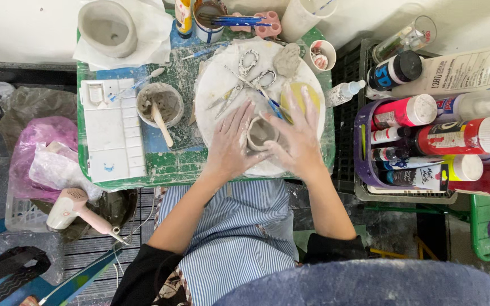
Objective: The person paints a liquid substance onto the inside and outside of a small clay cup using a brush, then smooths the exterior of the cup with a yellow sponge.
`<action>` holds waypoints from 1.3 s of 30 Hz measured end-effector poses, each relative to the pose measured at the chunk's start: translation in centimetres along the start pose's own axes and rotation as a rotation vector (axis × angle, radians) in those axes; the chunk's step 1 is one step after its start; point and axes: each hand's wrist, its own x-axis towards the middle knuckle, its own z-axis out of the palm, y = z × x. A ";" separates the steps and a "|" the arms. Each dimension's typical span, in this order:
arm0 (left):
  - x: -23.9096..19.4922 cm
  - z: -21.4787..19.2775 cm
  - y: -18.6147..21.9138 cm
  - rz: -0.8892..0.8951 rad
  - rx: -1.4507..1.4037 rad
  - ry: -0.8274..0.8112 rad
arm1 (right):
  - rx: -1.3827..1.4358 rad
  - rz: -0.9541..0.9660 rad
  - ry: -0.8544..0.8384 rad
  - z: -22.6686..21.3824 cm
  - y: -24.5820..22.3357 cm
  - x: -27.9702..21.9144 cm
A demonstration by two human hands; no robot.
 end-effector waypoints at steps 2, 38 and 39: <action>0.0 -0.2 0.1 -0.026 0.006 -0.038 | -0.004 -0.034 -0.041 0.3 -0.1 -0.1; -4.2 0.2 1.9 -0.014 -0.110 0.191 | 0.005 0.135 0.082 1.9 -3.1 -2.7; -4.3 0.2 2.0 -0.010 -0.099 0.187 | 0.018 0.144 0.078 2.1 -3.1 -2.5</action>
